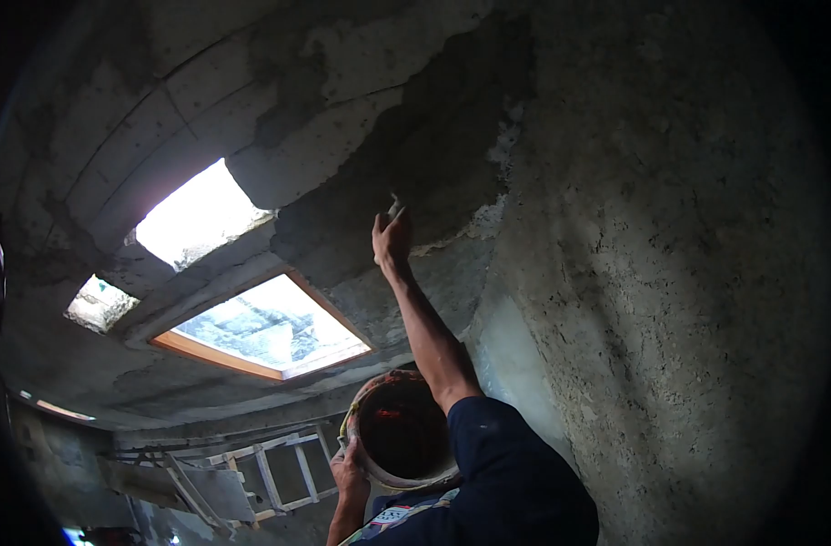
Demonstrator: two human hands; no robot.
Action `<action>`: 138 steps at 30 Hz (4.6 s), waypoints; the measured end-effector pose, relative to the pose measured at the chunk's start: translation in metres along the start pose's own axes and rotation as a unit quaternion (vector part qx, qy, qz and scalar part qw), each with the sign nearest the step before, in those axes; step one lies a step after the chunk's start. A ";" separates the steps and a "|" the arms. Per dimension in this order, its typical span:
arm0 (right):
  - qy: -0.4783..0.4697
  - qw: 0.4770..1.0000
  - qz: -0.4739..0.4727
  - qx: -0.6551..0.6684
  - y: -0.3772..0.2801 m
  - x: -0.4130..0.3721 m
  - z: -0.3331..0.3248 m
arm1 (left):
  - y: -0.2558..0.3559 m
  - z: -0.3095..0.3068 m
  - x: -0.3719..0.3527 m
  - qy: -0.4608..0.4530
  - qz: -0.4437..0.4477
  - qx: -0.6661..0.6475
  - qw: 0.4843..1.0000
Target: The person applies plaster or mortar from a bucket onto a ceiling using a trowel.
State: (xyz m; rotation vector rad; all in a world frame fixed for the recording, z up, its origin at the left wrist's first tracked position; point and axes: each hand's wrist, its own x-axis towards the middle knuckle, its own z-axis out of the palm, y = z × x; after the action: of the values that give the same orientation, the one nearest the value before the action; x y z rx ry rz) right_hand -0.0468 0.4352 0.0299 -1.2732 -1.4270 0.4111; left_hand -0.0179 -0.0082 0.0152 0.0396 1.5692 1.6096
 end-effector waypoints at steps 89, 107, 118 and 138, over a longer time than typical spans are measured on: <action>-0.457 0.864 0.167 -0.132 0.074 -0.247 -0.477 | -0.050 -0.038 0.002 -0.115 0.068 0.409 0.902; -0.591 0.747 -0.047 -0.303 0.054 -0.266 -0.405 | -0.036 -0.046 0.019 -0.090 0.331 0.545 0.765; -0.557 0.693 -0.239 -0.391 0.086 -0.286 -0.344 | -0.046 -0.008 0.017 -0.190 0.293 0.447 0.823; -0.759 0.626 0.172 -0.051 0.157 -0.299 -0.370 | -0.044 0.017 0.003 -0.228 0.353 0.463 0.780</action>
State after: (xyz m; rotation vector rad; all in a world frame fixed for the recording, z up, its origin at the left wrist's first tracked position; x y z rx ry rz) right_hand 0.2828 0.0929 -0.1271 -1.1931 -2.5339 2.0587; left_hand 0.0137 0.0000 -0.0194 1.5882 1.8719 0.9870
